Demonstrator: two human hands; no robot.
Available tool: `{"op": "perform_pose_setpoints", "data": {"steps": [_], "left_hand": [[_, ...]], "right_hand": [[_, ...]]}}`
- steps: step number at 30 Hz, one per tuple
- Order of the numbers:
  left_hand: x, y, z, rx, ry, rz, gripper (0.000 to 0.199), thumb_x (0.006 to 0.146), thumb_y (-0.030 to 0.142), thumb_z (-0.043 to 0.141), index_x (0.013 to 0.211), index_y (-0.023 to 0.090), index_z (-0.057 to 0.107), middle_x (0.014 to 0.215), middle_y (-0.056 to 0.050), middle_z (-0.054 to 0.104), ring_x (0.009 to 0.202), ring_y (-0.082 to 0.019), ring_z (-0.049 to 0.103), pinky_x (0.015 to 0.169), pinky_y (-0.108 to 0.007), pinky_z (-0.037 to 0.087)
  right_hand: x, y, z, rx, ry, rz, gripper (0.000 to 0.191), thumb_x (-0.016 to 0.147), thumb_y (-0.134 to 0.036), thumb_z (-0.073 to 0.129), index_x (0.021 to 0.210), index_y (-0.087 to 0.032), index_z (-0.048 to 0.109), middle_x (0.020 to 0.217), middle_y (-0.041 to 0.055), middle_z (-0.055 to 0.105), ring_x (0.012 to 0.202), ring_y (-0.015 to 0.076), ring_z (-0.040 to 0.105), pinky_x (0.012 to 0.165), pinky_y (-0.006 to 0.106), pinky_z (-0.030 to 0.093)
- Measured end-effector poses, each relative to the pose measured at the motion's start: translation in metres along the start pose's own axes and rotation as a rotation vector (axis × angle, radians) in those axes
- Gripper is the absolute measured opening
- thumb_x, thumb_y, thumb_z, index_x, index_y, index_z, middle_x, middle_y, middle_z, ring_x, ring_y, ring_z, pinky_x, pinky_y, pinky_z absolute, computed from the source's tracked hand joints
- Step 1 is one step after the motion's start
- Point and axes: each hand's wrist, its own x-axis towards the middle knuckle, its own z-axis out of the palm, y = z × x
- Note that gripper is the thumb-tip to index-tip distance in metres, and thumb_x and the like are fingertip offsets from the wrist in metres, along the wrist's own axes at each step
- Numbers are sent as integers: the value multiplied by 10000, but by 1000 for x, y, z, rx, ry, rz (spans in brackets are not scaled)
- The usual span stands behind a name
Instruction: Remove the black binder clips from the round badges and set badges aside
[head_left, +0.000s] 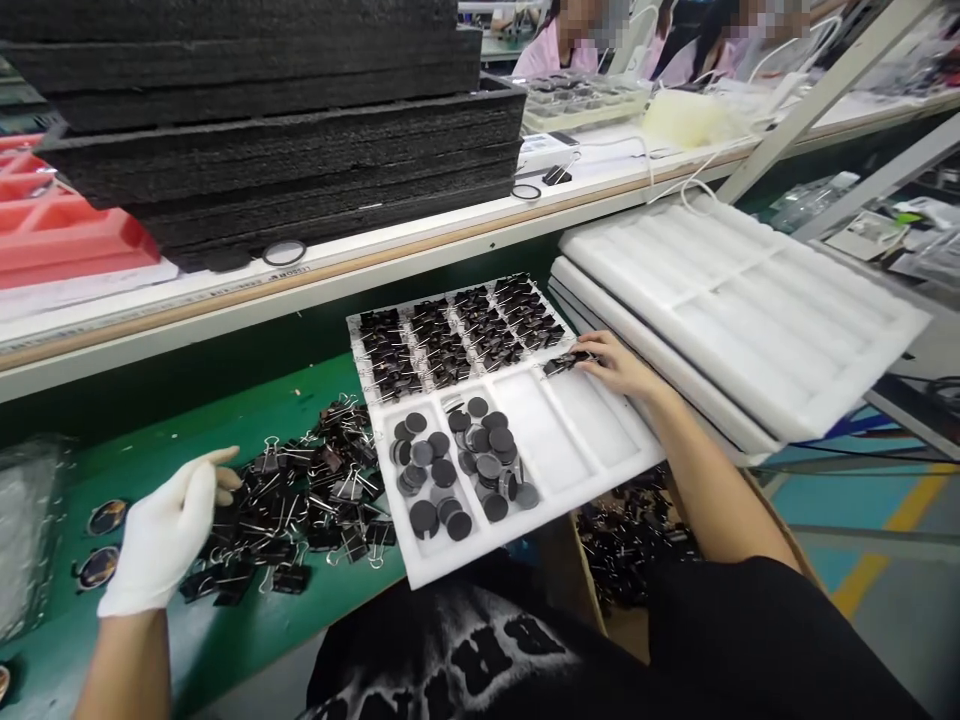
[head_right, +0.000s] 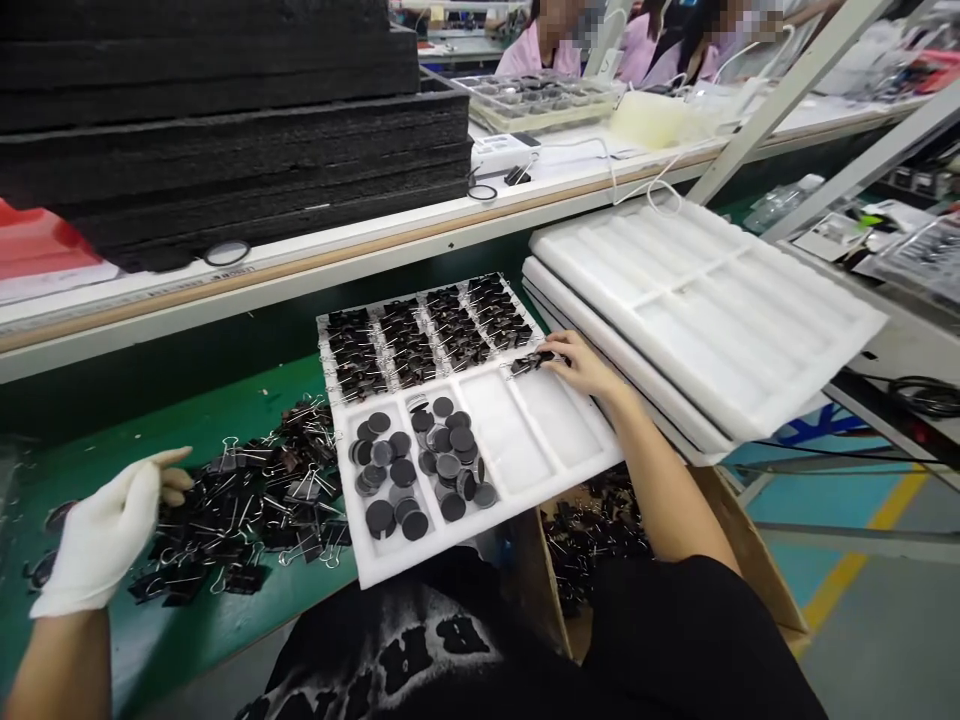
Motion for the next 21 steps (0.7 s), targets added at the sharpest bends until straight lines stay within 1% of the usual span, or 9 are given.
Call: {"op": "perform_pose_setpoints", "data": {"steps": [4,8,10,12,13,15,17,19,21], "left_hand": [[2,21,-6,-153,-61,-49,365,1024,595,337,1144,438,644,913,78,749,860,-240,698,885,-452,571],[-10,17,-13,-177,-21,-85,381,1011,633,342,1172,457,639,921,80,756,889,-250,710,974,-481,584],[-20,4,-16,-169,49,-113,378,1012,630,350,1240,487,615,1013,92,772,973,-250,729,1041,-484,577],[-32,-15,-19,-76,172,-138,359,1022,590,367,1296,513,585,1183,106,759,1148,-251,710,1125,-496,538],[-38,-25,-20,-1,255,-154,352,1024,557,380,1308,506,583,1264,103,739,1235,-258,679,1158,-509,513],[-53,-46,-23,157,425,-197,357,1016,478,406,1307,434,608,1361,58,706,1342,-282,617,1189,-535,480],[-70,-66,-29,250,545,-264,392,993,388,412,1304,295,632,1341,-50,715,1322,-299,625,1171,-522,489],[-87,-82,-36,296,570,-361,437,980,306,373,1301,172,638,1302,-151,714,1290,-301,636,1147,-482,497],[-99,-92,-42,333,499,-369,448,994,289,354,1309,147,639,1297,-168,709,1285,-275,634,1150,-426,482]], "right_hand": [[8,7,10,-98,-15,25,355,959,-424,593,1193,-216,761,1266,161,534,1304,315,545,1227,497,393],[6,2,0,-201,-25,47,331,911,-376,654,1181,-210,749,1263,166,521,1302,337,529,1214,532,390],[0,-17,-4,-268,34,52,431,878,-416,683,1240,-184,709,1276,191,524,1313,389,516,1181,590,402],[-7,-51,-1,-313,126,17,508,890,-456,661,1300,-155,655,1266,219,549,1301,432,520,1135,628,423],[-12,-71,5,-308,125,-31,490,927,-459,624,1314,-160,637,1249,220,574,1282,427,542,1115,614,442],[-24,-113,25,-203,-13,-175,384,990,-468,570,1290,-237,633,1201,165,644,1188,369,627,1037,532,523],[-38,-144,50,-137,-209,-250,398,978,-519,601,1316,-311,633,1164,119,679,1051,336,705,890,484,600],[-47,-158,72,-101,-268,-274,372,967,-564,580,1268,-362,665,1080,98,700,780,306,734,702,489,624],[-44,-157,87,-13,-268,-281,316,918,-621,597,1152,-434,697,1015,97,720,638,307,721,531,483,600]]}}
